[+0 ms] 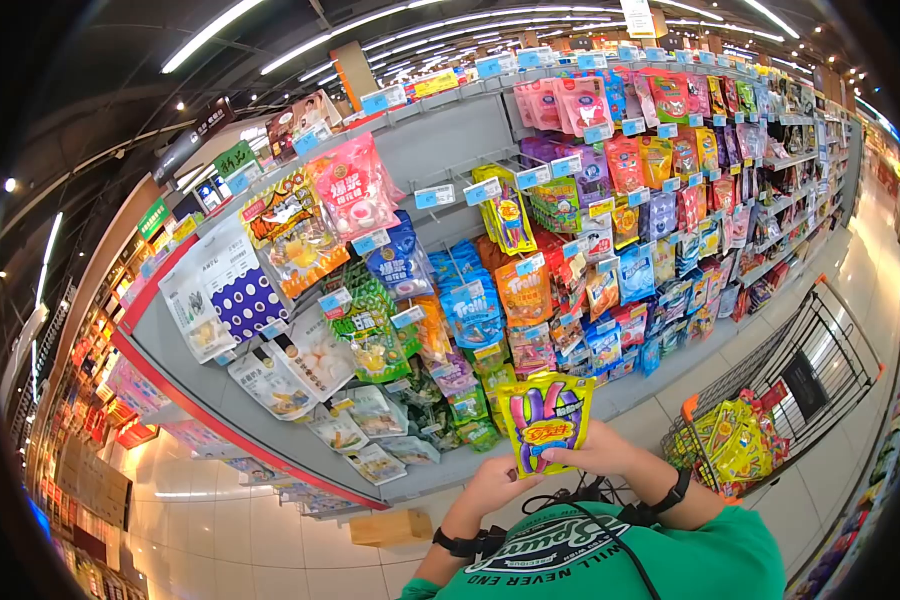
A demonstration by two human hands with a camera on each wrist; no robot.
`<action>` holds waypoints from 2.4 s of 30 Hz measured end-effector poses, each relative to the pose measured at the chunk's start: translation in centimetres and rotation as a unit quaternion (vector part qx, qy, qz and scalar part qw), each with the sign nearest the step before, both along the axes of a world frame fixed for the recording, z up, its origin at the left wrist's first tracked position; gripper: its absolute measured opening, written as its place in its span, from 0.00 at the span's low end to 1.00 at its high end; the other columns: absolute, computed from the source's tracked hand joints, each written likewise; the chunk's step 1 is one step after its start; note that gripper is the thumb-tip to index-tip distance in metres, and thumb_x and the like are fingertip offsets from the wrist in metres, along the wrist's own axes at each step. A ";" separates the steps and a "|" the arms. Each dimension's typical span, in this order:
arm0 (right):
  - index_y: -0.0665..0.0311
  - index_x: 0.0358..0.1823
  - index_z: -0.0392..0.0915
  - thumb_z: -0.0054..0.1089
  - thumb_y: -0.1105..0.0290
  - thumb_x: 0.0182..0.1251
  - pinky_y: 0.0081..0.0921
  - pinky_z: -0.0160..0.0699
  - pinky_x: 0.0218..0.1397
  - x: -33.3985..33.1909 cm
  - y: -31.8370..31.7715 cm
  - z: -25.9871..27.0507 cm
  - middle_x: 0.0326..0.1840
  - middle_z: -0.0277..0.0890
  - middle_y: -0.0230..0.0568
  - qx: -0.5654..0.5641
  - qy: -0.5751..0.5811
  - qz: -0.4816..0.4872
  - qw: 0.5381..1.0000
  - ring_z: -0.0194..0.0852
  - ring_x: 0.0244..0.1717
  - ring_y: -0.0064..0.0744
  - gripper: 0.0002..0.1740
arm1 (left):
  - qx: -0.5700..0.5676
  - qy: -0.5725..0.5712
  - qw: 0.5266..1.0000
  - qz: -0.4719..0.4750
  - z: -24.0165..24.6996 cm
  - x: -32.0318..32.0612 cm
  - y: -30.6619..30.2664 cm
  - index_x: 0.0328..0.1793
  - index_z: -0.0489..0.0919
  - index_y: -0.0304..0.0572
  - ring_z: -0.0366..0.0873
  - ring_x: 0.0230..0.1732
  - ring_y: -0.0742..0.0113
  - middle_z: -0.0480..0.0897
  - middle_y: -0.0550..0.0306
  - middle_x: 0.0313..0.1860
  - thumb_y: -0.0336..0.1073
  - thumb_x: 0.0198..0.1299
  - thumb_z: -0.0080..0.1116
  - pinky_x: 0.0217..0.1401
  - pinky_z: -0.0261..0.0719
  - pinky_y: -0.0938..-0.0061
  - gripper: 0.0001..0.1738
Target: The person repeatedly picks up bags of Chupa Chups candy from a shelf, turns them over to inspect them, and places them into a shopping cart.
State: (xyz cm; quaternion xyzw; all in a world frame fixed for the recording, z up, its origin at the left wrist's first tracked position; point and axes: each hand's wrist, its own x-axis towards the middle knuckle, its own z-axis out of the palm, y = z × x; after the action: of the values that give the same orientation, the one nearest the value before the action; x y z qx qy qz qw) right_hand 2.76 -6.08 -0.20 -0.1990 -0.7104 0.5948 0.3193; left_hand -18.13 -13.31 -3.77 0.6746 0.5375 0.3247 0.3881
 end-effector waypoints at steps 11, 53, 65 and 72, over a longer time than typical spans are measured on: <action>0.63 0.48 0.79 0.61 0.64 0.64 0.26 0.76 0.45 -0.7 -0.3 -0.2 0.40 0.82 0.37 0.067 -0.017 0.015 0.997 0.78 0.39 0.25 0.15 | -0.033 -0.023 0.999 -0.011 -1.5 -0.3 -0.6 0.50 0.79 0.38 0.76 0.38 0.75 0.82 0.59 0.41 0.37 0.54 0.67 0.43 0.76 0.75 0.18; 0.64 0.45 0.77 0.59 0.60 0.66 0.27 0.76 0.34 -2.9 1.2 -2.3 0.30 0.78 0.36 -0.003 -0.184 -0.007 0.983 0.75 0.29 0.25 0.15 | -0.049 -0.183 0.978 0.082 -1.6 -2.3 -0.3 0.48 0.79 0.37 0.76 0.32 0.75 0.82 0.60 0.34 0.36 0.62 0.58 0.36 0.74 0.79 0.12; 0.63 0.47 0.77 0.59 0.61 0.66 0.22 0.77 0.31 -3.3 3.5 -2.1 0.32 0.80 0.34 -0.060 -0.161 0.041 0.984 0.76 0.30 0.20 0.15 | -0.002 -0.174 0.978 0.120 -1.0 -2.6 0.8 0.47 0.78 0.37 0.73 0.30 0.79 0.80 0.62 0.31 0.39 0.65 0.55 0.33 0.71 0.81 0.12; 0.64 0.50 0.75 0.59 0.62 0.66 0.24 0.78 0.36 -2.8 6.5 -3.3 0.36 0.79 0.36 -0.050 -0.105 0.082 0.990 0.74 0.33 0.23 0.16 | 0.043 -0.099 0.983 0.151 -2.1 -2.4 4.0 0.45 0.77 0.36 0.68 0.26 0.77 0.76 0.61 0.24 0.41 0.65 0.54 0.29 0.68 0.78 0.14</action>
State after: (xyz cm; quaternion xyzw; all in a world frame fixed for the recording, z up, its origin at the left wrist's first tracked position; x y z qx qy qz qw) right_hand -0.01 0.45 -3.52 -0.2172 -0.7231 0.6298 0.1823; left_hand -20.48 -9.36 -5.86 0.5664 0.5778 0.4675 0.3559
